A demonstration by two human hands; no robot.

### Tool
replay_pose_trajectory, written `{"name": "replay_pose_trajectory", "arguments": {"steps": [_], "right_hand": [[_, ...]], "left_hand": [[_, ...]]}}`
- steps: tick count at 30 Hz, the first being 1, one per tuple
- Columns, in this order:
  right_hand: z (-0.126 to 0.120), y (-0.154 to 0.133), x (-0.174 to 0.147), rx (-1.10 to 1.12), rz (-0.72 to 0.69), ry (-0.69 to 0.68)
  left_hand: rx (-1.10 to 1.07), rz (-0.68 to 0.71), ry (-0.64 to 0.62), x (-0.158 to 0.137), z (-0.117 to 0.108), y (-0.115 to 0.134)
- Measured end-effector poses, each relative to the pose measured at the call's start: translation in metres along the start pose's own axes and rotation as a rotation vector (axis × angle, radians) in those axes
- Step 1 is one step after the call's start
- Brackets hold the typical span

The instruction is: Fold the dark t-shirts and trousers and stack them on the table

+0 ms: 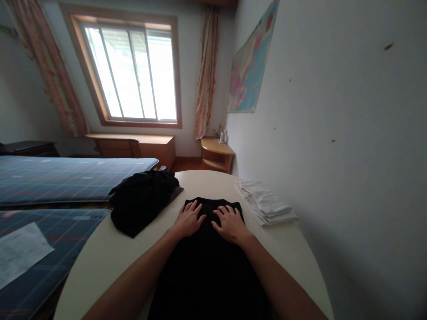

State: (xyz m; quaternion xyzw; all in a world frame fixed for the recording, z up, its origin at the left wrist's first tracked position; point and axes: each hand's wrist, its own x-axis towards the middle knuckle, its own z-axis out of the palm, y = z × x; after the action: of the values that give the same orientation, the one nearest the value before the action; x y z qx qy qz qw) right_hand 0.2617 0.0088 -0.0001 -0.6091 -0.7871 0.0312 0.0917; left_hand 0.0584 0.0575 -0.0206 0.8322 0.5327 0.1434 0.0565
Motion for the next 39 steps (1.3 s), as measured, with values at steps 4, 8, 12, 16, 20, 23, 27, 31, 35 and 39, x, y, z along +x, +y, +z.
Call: {"name": "replay_pose_trajectory", "arguments": {"steps": [4, 8, 12, 16, 20, 23, 27, 31, 35, 39], "right_hand": [[0.001, 0.011, 0.005, 0.139, 0.021, -0.092], [0.005, 0.029, 0.011, 0.284, -0.003, 0.006], [0.004, 0.045, 0.013, 0.41, 0.0, 0.103], [-0.013, 0.05, -0.002, 0.389, -0.107, 0.14], [-0.038, 0.05, -0.027, 0.324, -0.121, 0.016], [-0.049, 0.051, -0.04, 0.298, -0.052, -0.101], [-0.052, 0.052, -0.045, 0.262, 0.05, -0.205], [-0.05, 0.052, -0.046, 0.249, 0.07, -0.258], [-0.055, 0.051, -0.05, 0.293, 0.053, -0.258], [-0.062, 0.048, -0.053, 0.268, 0.118, -0.302]], "left_hand": [[-0.091, -0.03, -0.005, 0.005, 0.002, -0.006], [-0.245, -0.042, -0.005, 0.008, -0.003, -0.013], [-0.403, -0.016, 0.106, 0.002, -0.024, -0.017], [-0.382, 0.046, 0.077, -0.017, -0.046, -0.024], [-0.305, 0.133, -0.071, -0.036, -0.056, -0.031], [-0.226, 0.165, -0.114, -0.045, -0.061, -0.035], [-0.163, 0.079, -0.163, -0.051, -0.068, -0.038], [-0.199, 0.032, -0.263, -0.052, -0.07, -0.043], [-0.316, 0.032, -0.35, -0.052, -0.073, -0.05], [-0.368, 0.048, -0.398, -0.051, -0.075, -0.054]]}}
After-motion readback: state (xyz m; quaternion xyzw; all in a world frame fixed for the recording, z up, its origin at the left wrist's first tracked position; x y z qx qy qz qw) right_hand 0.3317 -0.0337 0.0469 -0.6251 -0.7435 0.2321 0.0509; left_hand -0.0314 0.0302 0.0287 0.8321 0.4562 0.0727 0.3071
